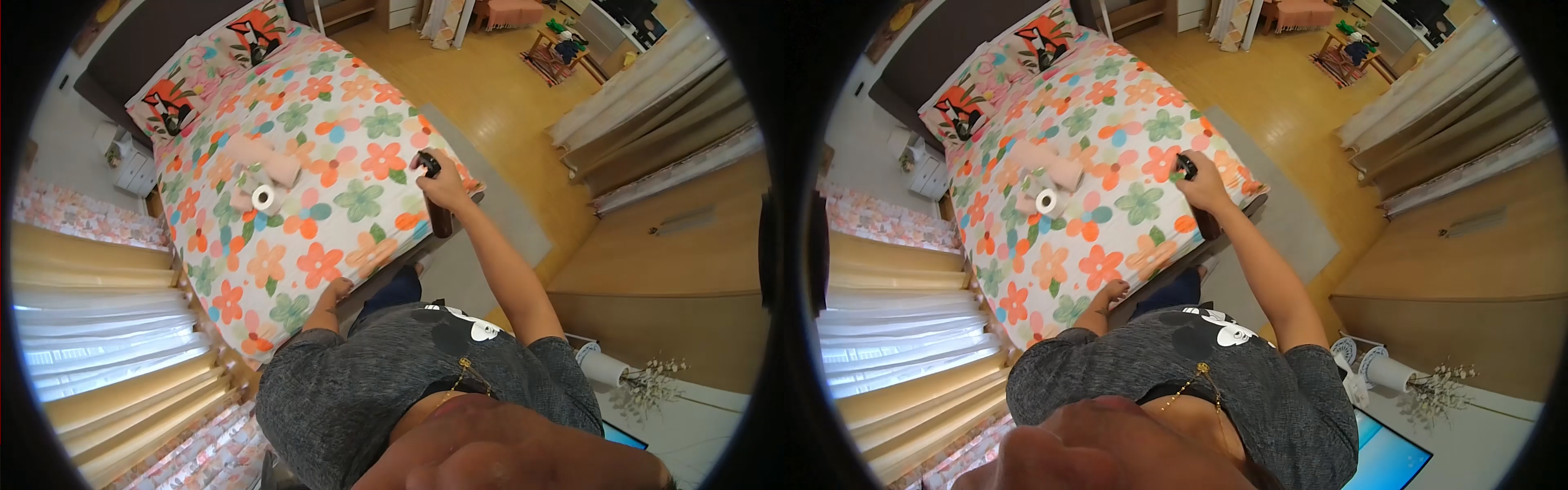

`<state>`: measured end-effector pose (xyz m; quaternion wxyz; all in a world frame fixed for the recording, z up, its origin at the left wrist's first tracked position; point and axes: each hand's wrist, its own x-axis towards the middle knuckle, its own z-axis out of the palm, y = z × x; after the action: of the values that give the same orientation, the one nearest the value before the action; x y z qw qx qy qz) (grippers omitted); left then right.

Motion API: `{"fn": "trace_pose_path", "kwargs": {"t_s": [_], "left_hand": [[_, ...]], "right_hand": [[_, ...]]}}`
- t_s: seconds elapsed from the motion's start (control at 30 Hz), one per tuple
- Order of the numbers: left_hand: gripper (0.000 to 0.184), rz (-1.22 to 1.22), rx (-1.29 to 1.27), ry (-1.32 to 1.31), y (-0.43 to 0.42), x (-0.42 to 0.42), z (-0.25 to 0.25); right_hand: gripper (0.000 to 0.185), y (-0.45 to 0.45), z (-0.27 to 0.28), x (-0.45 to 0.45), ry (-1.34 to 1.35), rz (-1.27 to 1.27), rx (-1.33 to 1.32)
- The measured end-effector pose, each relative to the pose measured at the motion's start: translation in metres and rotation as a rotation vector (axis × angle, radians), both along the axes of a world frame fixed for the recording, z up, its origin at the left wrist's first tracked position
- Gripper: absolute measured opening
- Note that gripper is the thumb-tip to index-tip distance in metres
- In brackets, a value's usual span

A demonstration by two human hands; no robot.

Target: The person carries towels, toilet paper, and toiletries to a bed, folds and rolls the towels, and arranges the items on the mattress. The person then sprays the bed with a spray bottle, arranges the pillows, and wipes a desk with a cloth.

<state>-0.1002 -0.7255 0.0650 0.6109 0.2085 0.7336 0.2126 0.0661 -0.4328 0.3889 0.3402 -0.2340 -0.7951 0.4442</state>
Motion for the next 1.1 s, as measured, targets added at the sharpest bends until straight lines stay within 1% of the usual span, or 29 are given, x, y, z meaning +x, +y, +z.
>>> {"fn": "trace_pose_path", "kwargs": {"t_s": [0.03,0.07,0.13,0.17,0.2,0.23,0.27,0.3,0.33,0.37,0.4,0.43,0.47,0.5,0.53,0.57,0.6,0.67,0.7,0.73,0.77,0.8,0.83,0.87,0.93,0.97,1.0,1.03,1.1], "left_hand": [[0.024,0.036,-0.112,0.051,0.019,0.001,0.011],[0.024,0.037,-0.107,0.045,0.037,-0.003,-0.002],[0.026,-0.060,0.023,0.089,0.076,-0.014,-0.036],[0.026,-0.060,0.030,0.078,0.098,-0.005,-0.038],[0.025,0.090,0.008,0.028,0.125,0.001,-0.037],[0.024,0.238,-0.018,-0.025,0.150,0.008,-0.034],[0.025,0.014,0.069,0.034,0.168,0.010,-0.060],[0.025,0.010,0.075,0.024,0.193,0.024,-0.043],[0.027,0.090,-0.015,-0.043,0.220,0.038,-0.025],[0.028,0.172,-0.109,-0.104,0.246,0.051,-0.004],[0.031,0.015,-0.122,-0.022,0.273,0.060,0.001],[0.033,-0.139,-0.088,0.102,0.301,0.071,0.033],[0.033,-0.454,-0.002,0.108,0.326,0.065,-0.003],[0.032,-0.435,0.089,0.116,0.349,0.067,-0.008],[0.030,-0.347,0.161,0.119,0.370,0.070,-0.010],[0.028,-0.264,0.236,0.121,0.391,0.072,-0.013],[0.027,-0.119,0.296,0.115,0.411,0.076,-0.004],[0.025,0.087,0.286,0.091,0.443,0.077,0.007],[0.025,0.154,0.270,0.097,0.455,0.078,-0.004],[0.025,0.171,0.264,0.099,0.462,0.079,-0.014],[0.025,0.118,0.341,0.207,0.468,0.074,-0.044],[0.026,0.064,0.416,0.310,0.473,0.077,-0.061],[0.026,0.082,0.422,0.311,0.484,0.082,-0.062],[0.024,-0.223,0.374,0.431,0.495,0.086,-0.061],[0.022,-0.836,0.229,0.627,0.498,0.123,-0.068],[0.020,-0.512,0.239,0.465,0.503,0.149,-0.069],[0.019,-0.193,0.239,0.299,0.506,0.176,-0.072],[0.021,-0.013,0.164,0.165,0.516,0.198,-0.073],[0.026,0.105,-0.021,0.010,0.555,0.229,-0.042]], "right_hand": [[0.026,0.019,-0.007,0.002,-0.080,0.039,-0.046],[0.023,0.037,-0.003,0.005,-0.149,0.052,-0.007],[0.021,0.075,0.001,0.006,-0.228,0.068,0.044],[0.020,0.094,0.000,0.006,-0.171,0.076,-0.010],[0.019,0.115,0.002,0.002,-0.110,0.084,-0.058],[0.019,0.127,0.001,-0.001,-0.002,0.054,-0.002],[0.020,0.138,0.008,-0.002,-0.006,0.106,0.107],[0.021,0.150,0.013,0.000,-0.012,0.158,0.210],[0.020,0.167,0.017,0.003,-0.211,0.249,0.188],[0.016,0.181,0.015,0.005,-0.200,0.175,0.323],[0.013,0.200,0.018,0.004,-0.198,0.161,0.152],[0.011,0.216,0.019,0.004,-0.198,0.153,-0.028],[0.011,0.234,0.020,0.004,-0.197,0.172,-0.034],[0.011,0.253,0.021,0.002,-0.120,0.202,-0.089],[0.012,0.269,0.022,0.000,-0.044,0.237,-0.146],[0.012,0.281,0.026,-0.002,-0.044,0.268,-0.152],[0.012,0.292,0.032,-0.003,0.006,0.286,-0.098],[0.012,0.321,0.027,0.001,0.056,0.322,-0.055],[0.013,0.338,0.015,0.007,-0.051,0.340,-0.038],[0.014,0.356,0.004,0.012,-0.156,0.356,-0.015],[0.014,0.371,-0.005,0.018,-0.156,0.372,-0.014],[0.015,0.381,-0.014,0.028,-0.091,0.358,0.008],[0.016,0.396,-0.018,0.037,-0.022,0.345,0.040],[0.026,0.420,-0.017,0.049,-0.111,0.474,0.073],[0.024,0.462,-0.033,0.062,-0.055,0.505,0.031],[0.023,0.482,-0.039,0.064,0.012,0.525,-0.009],[0.022,0.504,-0.030,0.070,-0.153,0.505,-0.065],[0.022,0.522,-0.027,0.068,-0.158,0.520,-0.078],[0.017,0.556,-0.022,0.061,-0.215,0.463,0.079]]}}
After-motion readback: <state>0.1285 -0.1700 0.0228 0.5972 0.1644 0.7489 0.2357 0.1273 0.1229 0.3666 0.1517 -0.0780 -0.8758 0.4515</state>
